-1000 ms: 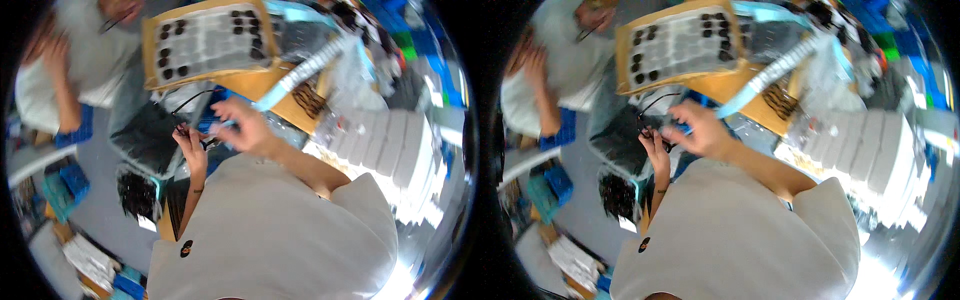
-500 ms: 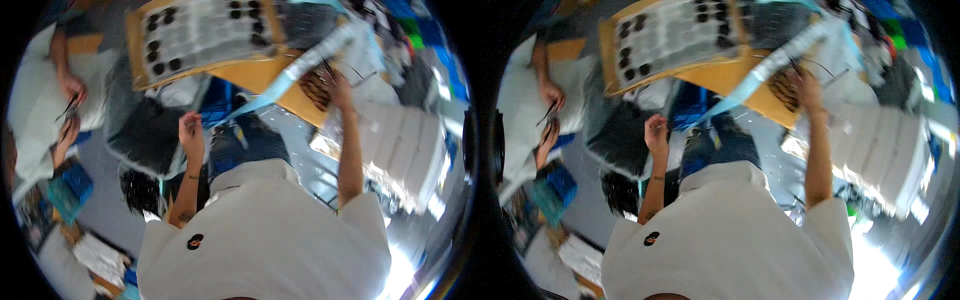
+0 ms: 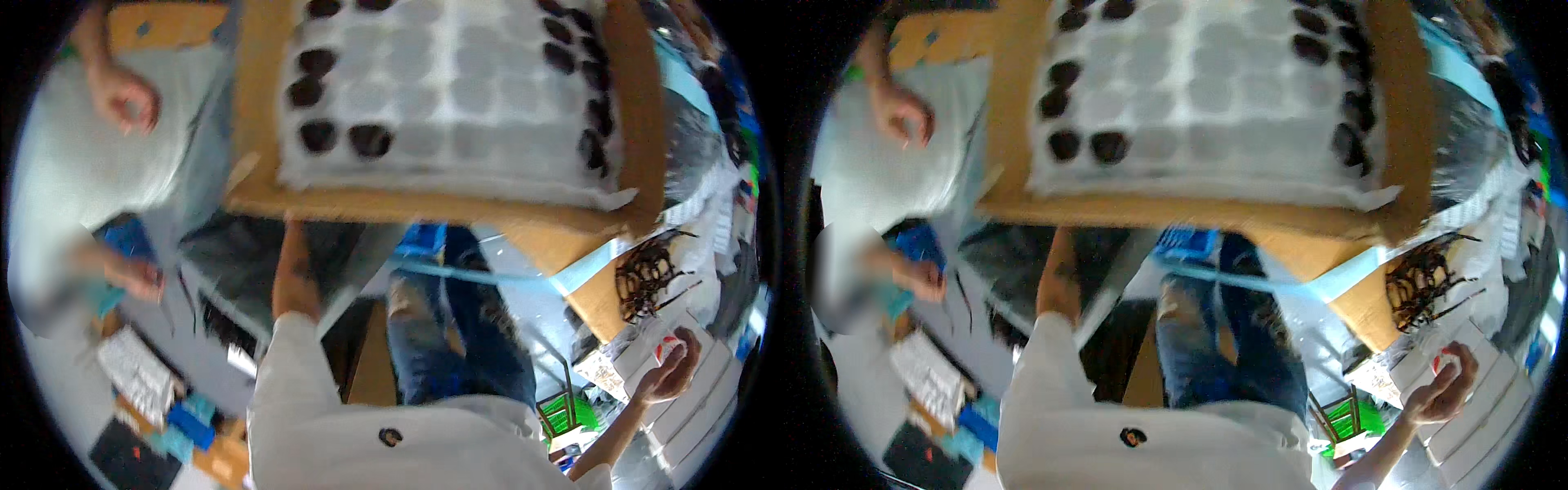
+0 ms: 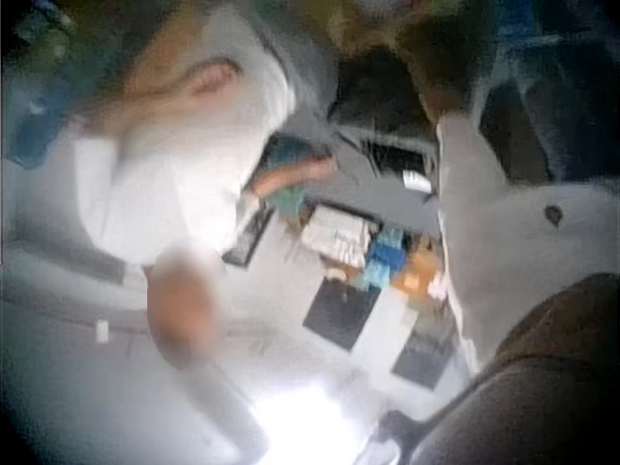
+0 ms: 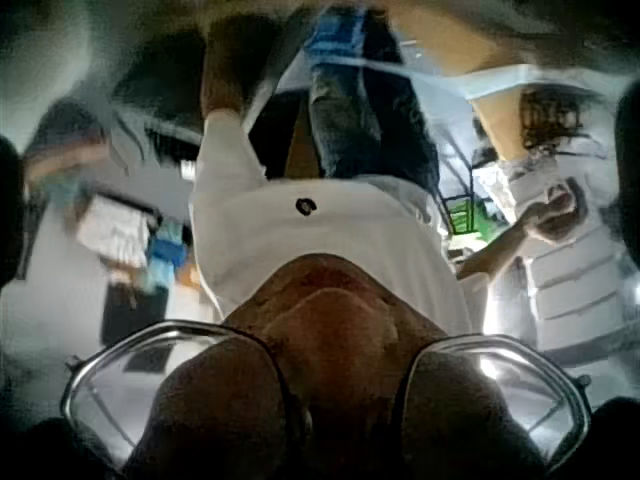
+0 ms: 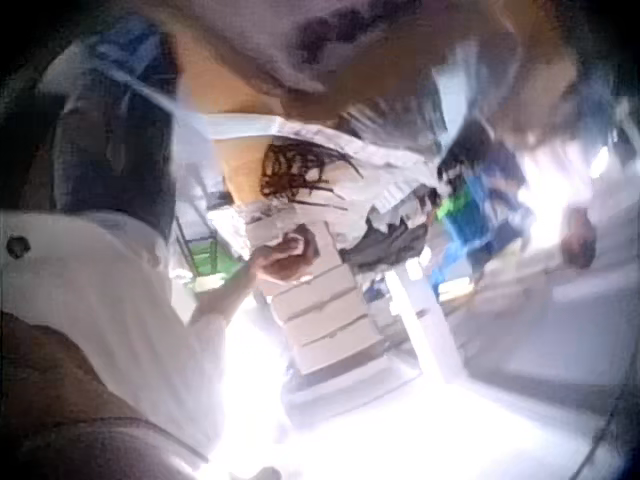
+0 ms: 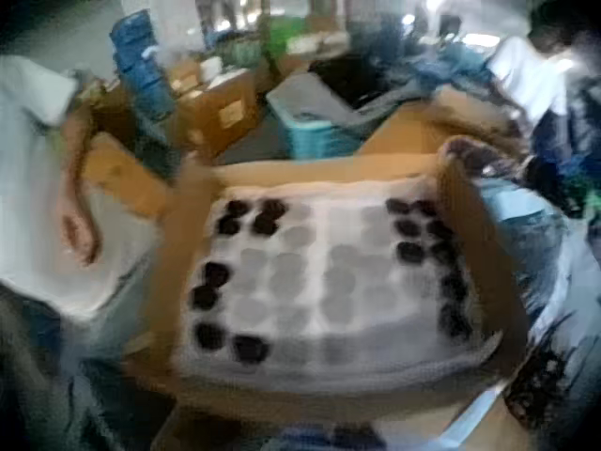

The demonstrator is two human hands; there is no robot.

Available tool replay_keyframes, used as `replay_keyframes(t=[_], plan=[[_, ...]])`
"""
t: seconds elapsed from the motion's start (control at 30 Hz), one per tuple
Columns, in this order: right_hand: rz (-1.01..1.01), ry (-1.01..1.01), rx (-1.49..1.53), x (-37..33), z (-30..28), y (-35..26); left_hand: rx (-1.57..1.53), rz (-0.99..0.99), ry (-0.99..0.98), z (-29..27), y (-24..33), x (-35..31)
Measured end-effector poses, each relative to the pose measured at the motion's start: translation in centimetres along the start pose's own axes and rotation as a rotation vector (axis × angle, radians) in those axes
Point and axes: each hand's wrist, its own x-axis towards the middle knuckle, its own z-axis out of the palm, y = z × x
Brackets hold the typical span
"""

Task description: The person assembles sunglasses by hand, attaching black plastic arms to lens frames and placing the finished units into a cardboard tray with foam inserts. The person repeats this process for multiple pairs, working at a table with bins and packaging materials nearby.

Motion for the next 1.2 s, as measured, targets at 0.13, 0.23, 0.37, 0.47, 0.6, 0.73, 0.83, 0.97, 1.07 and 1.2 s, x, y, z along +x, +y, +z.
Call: replay_keyframes(t=[0.13, 0.23, 0.37, 0.47, 0.6, 0.73, 0.83, 0.97, 1.07, 1.2], plan=[[-0.08, 0.01, 0.095, -0.7, 1.2, -1.9, 0.194, 0.111, -0.129, 1.8, 1.6, 0.2], [-0.099, 0.002, 0.241, -0.2, 2.4, -3.6, 0.114, 0.119, -0.153, 0.3, 0.5, -4.7], [-0.115, -0.099, 0.793, -1.7, 3.1, -7.7, -0.332, -0.173, 0.113, -5.5, -1.0, -14.8], [-0.242, -0.521, 0.951, -0.7, 3.1, -16.3, -0.916, -0.315, 0.168, -14.3, 3.8, -26.4], [0.114, -0.823, 1.071, -5.0, 7.5, -25.8, -1.359, -0.071, 0.312, -20.6, 10.7, -39.5], [-0.017, -1.068, 1.177, -6.0, 9.8, -28.4, -1.501, 0.072, 0.232, -23.9, 17.8, -47.2], [0.006, -1.108, 1.361, -3.2, 7.5, -27.3, -1.53, 0.088, 0.046, -28.8, 20.4, -49.0], [-0.142, -1.041, 1.285, -0.5, 5.2, -27.0, -1.32, 0.456, 0.083, -30.0, 21.4, -47.8], [-0.37, -0.724, 1.133, 0.4, 3.2, -26.2, -1.278, 0.765, 0.178, -31.1, 22.6, -46.8], [-0.306, -0.772, 1.099, 2.0, 2.9, -24.7, -1.233, 0.558, 0.032, -33.5, 24.6, -47.6]])
